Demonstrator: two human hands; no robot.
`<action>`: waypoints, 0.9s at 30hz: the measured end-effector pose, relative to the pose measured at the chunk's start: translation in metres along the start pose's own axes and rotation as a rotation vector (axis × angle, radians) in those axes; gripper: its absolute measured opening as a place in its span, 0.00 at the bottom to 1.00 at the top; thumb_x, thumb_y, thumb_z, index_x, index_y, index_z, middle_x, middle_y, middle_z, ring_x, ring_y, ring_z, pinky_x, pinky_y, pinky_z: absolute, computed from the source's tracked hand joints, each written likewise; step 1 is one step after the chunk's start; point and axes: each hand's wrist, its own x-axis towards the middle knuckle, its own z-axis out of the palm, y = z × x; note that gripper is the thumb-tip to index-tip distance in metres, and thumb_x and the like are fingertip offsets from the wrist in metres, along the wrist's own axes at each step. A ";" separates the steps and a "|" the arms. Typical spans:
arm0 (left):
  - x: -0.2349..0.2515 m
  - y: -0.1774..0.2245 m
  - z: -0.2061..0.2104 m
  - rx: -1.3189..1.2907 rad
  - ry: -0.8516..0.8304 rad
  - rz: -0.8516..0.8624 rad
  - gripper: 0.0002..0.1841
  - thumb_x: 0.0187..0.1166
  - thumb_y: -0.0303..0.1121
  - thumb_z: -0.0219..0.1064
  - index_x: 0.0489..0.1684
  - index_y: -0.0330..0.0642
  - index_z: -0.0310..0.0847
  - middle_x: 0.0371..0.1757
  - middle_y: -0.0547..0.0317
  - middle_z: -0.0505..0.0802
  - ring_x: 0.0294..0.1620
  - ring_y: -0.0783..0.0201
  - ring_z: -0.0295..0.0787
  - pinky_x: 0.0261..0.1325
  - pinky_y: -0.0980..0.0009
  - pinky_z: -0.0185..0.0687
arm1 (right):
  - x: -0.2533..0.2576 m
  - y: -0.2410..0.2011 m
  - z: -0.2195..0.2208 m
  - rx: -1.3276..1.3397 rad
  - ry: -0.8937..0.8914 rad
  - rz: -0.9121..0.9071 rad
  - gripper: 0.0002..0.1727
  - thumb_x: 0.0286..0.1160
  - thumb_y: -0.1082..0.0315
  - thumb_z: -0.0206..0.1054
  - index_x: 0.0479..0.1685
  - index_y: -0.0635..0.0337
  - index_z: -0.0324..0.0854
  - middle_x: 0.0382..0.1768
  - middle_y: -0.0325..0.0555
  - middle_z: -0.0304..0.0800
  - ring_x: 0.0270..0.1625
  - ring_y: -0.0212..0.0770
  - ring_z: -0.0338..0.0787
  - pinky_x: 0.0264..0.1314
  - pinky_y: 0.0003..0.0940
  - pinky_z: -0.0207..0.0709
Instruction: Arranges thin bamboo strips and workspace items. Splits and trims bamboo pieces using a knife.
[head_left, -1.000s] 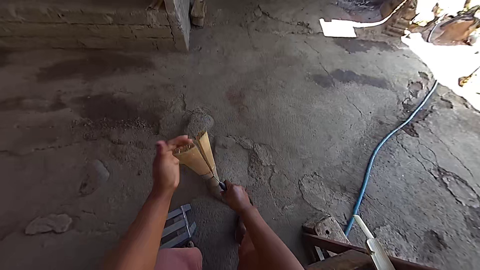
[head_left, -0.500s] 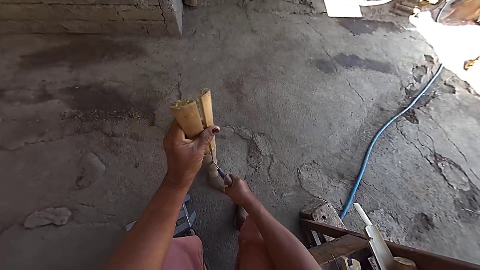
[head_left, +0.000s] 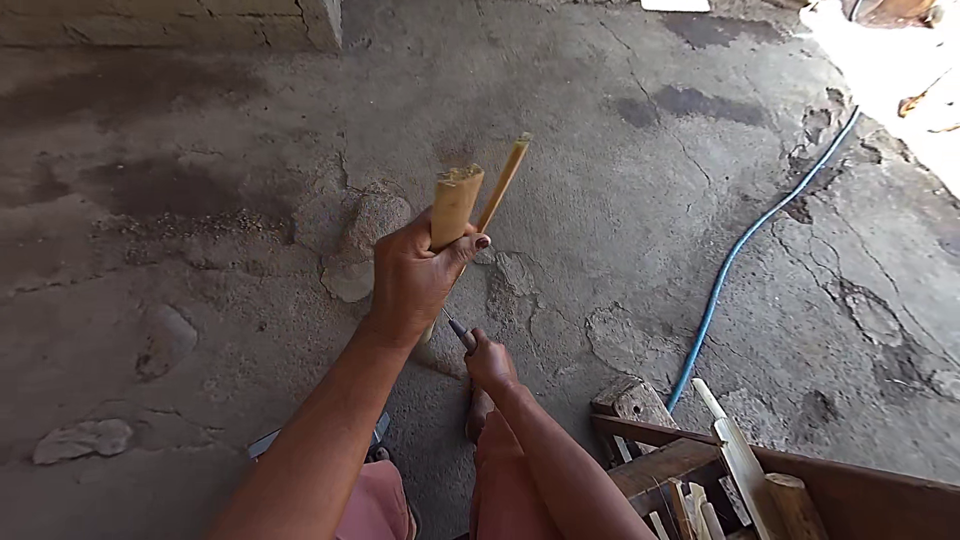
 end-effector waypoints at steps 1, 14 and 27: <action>0.002 0.000 0.005 -0.017 -0.019 -0.006 0.07 0.75 0.32 0.77 0.45 0.43 0.88 0.42 0.63 0.97 0.38 0.76 0.93 0.40 0.77 0.89 | 0.000 0.002 -0.001 -0.002 0.014 0.002 0.22 0.77 0.65 0.61 0.71 0.51 0.75 0.51 0.56 0.93 0.57 0.59 0.93 0.56 0.63 0.83; 0.005 0.001 0.032 -0.204 -0.254 -0.039 0.05 0.78 0.33 0.74 0.44 0.44 0.88 0.36 0.65 0.93 0.29 0.77 0.86 0.32 0.82 0.81 | 0.017 0.037 0.020 -0.012 -0.163 0.098 0.21 0.80 0.64 0.61 0.72 0.56 0.78 0.61 0.60 0.89 0.66 0.60 0.89 0.66 0.64 0.80; 0.014 -0.008 0.041 -0.395 -0.335 -0.098 0.08 0.78 0.29 0.73 0.49 0.37 0.88 0.53 0.56 0.97 0.57 0.68 0.94 0.65 0.69 0.89 | 0.012 0.027 0.021 -0.117 -0.075 0.161 0.23 0.79 0.66 0.58 0.75 0.50 0.74 0.60 0.56 0.91 0.66 0.58 0.90 0.62 0.62 0.83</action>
